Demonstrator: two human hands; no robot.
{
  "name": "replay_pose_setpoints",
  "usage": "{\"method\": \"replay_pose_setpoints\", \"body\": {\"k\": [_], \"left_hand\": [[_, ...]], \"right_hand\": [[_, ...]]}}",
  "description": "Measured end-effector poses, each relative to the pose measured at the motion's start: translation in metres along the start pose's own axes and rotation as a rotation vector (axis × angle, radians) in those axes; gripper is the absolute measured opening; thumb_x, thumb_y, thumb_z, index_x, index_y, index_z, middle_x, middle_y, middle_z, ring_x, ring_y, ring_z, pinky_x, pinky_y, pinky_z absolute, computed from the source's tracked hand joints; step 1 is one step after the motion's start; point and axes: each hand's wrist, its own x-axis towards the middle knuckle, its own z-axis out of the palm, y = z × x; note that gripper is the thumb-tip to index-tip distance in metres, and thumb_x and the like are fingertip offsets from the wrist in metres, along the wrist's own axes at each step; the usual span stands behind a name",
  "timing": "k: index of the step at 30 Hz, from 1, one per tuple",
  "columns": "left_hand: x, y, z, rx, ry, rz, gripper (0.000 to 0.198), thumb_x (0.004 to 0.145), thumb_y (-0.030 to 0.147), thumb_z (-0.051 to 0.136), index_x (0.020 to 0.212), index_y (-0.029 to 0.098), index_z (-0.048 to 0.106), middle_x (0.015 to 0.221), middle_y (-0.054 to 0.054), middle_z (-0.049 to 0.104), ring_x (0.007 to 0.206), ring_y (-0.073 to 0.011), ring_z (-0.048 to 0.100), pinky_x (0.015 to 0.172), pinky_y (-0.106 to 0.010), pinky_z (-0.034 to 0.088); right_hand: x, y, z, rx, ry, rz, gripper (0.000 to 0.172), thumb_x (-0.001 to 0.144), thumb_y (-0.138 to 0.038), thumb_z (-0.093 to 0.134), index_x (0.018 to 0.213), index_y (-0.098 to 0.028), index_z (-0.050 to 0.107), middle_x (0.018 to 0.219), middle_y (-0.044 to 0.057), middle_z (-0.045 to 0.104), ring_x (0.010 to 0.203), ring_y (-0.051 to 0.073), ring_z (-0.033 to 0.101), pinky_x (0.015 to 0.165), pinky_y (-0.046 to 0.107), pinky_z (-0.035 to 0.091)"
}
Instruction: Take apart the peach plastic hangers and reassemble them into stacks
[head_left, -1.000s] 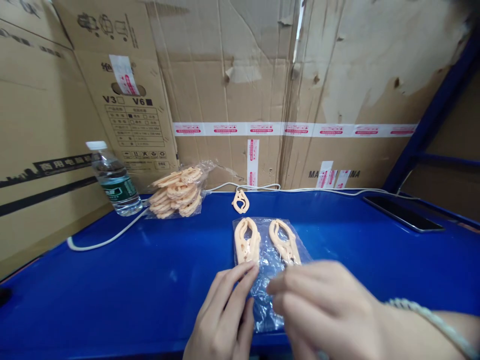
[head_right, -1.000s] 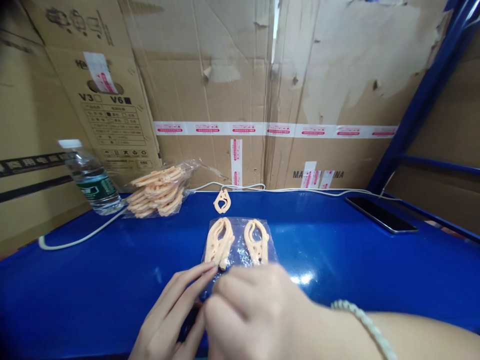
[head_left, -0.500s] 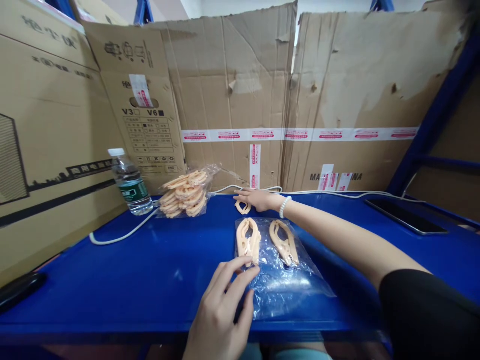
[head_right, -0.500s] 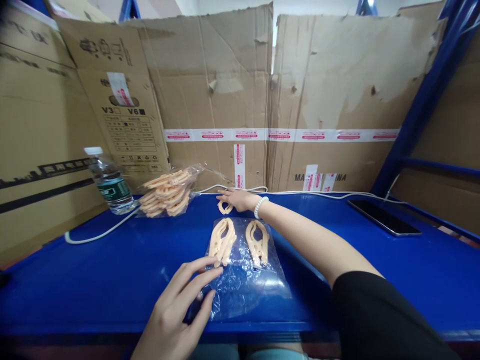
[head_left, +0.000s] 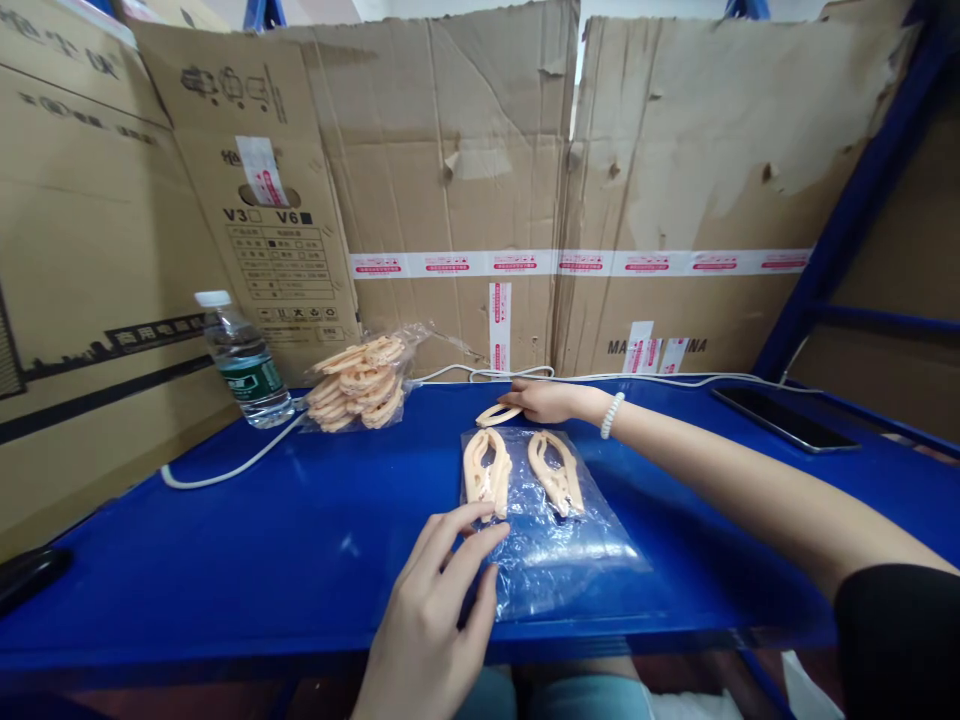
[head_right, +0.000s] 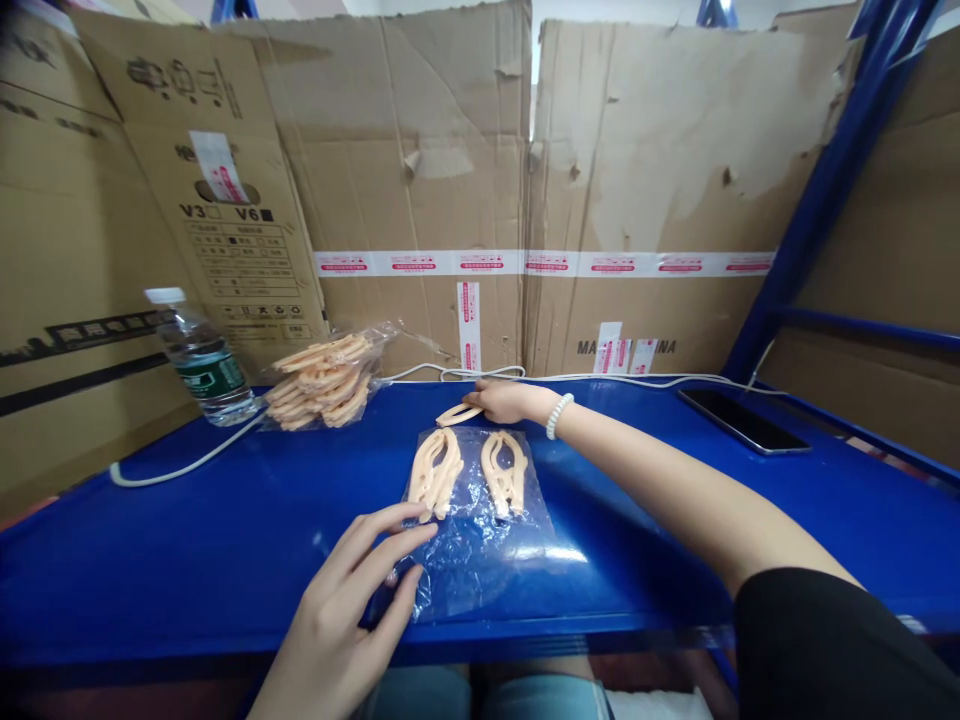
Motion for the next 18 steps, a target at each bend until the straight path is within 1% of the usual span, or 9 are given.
{"method": "replay_pose_setpoints", "body": {"k": [5, 7, 9, 10, 12, 14, 15, 17, 18], "left_hand": [[0.0, 0.001, 0.0, -0.014, -0.015, -0.02, 0.034, 0.093, 0.007, 0.044, 0.119, 0.024, 0.058, 0.123, -0.01, 0.057, 0.111, -0.0248, 0.056, 0.092, -0.047, 0.054], [-0.001, 0.001, 0.0, -0.017, -0.019, -0.015, 0.035, 0.093, 0.007, 0.043, 0.12, 0.024, 0.057, 0.124, -0.01, 0.057, 0.113, -0.025, 0.055, 0.093, -0.047, 0.054], [-0.001, 0.001, 0.0, -0.012, -0.022, -0.016, 0.036, 0.093, 0.007, 0.043, 0.121, 0.024, 0.057, 0.124, -0.01, 0.057, 0.114, -0.025, 0.054, 0.093, -0.047, 0.053], [-0.001, 0.001, 0.0, -0.005, -0.022, -0.017, 0.036, 0.093, 0.007, 0.043, 0.122, 0.024, 0.057, 0.124, -0.01, 0.057, 0.114, -0.025, 0.054, 0.093, -0.047, 0.053], [-0.001, 0.001, -0.001, 0.009, -0.018, -0.01, 0.036, 0.093, 0.007, 0.044, 0.123, 0.023, 0.057, 0.124, -0.01, 0.057, 0.113, -0.0248, 0.055, 0.091, -0.045, 0.054], [-0.001, 0.001, -0.001, 0.027, -0.008, 0.011, 0.037, 0.092, 0.007, 0.045, 0.124, 0.023, 0.056, 0.124, -0.01, 0.058, 0.113, -0.0247, 0.056, 0.091, -0.042, 0.054], [0.0, 0.0, -0.001, 0.036, -0.005, 0.023, 0.038, 0.092, 0.007, 0.045, 0.126, 0.022, 0.055, 0.124, -0.01, 0.058, 0.113, -0.0246, 0.056, 0.092, -0.042, 0.053], [0.0, 0.0, -0.002, 0.057, 0.001, 0.041, 0.041, 0.092, 0.007, 0.045, 0.129, 0.022, 0.054, 0.124, -0.01, 0.059, 0.114, -0.0246, 0.056, 0.095, -0.041, 0.052], [0.0, 0.0, -0.002, 0.067, 0.005, 0.046, 0.041, 0.092, 0.007, 0.046, 0.13, 0.021, 0.053, 0.124, -0.01, 0.059, 0.115, -0.0246, 0.057, 0.096, -0.041, 0.051]], "right_hand": [[-0.042, -0.005, -0.001, 0.025, 0.143, 0.037, 0.03, 0.094, -0.008, 0.039, 0.113, -0.007, 0.062, 0.107, 0.015, 0.059, 0.087, 0.017, 0.061, 0.082, 0.03, 0.048], [-0.058, -0.009, -0.004, 0.028, 0.211, 0.078, 0.03, 0.097, -0.011, 0.035, 0.109, -0.006, 0.062, 0.102, 0.014, 0.058, 0.083, 0.017, 0.06, 0.079, 0.03, 0.049], [-0.073, -0.016, -0.011, 0.045, 0.312, 0.108, 0.029, 0.098, -0.014, 0.035, 0.111, -0.007, 0.061, 0.1, 0.013, 0.057, 0.083, 0.017, 0.061, 0.077, 0.031, 0.05], [-0.08, -0.021, -0.015, 0.067, 0.396, 0.114, 0.027, 0.098, -0.015, 0.038, 0.111, -0.009, 0.061, 0.099, 0.012, 0.059, 0.085, 0.018, 0.061, 0.078, 0.031, 0.051], [-0.096, -0.035, -0.024, 0.112, 0.589, 0.113, 0.023, 0.095, -0.018, 0.047, 0.112, -0.013, 0.061, 0.094, 0.009, 0.063, 0.085, 0.018, 0.063, 0.075, 0.032, 0.053], [-0.122, -0.056, -0.03, 0.193, 0.743, 0.144, 0.018, 0.094, -0.021, 0.052, 0.109, -0.017, 0.061, 0.094, 0.007, 0.067, 0.08, 0.017, 0.067, 0.071, 0.031, 0.055], [-0.14, -0.068, -0.028, 0.209, 0.803, 0.174, 0.018, 0.093, -0.024, 0.055, 0.109, -0.019, 0.061, 0.09, 0.005, 0.069, 0.076, 0.017, 0.067, 0.068, 0.031, 0.057], [-0.186, -0.096, -0.017, 0.166, 0.913, 0.248, 0.027, 0.09, -0.025, 0.06, 0.117, -0.024, 0.059, 0.09, 0.004, 0.07, 0.076, 0.02, 0.069, 0.071, 0.035, 0.059], [-0.21, -0.111, -0.008, 0.056, 0.96, 0.182, 0.034, 0.089, -0.024, 0.061, 0.123, -0.028, 0.057, 0.094, 0.004, 0.071, 0.079, 0.021, 0.069, 0.068, 0.035, 0.06]]}}
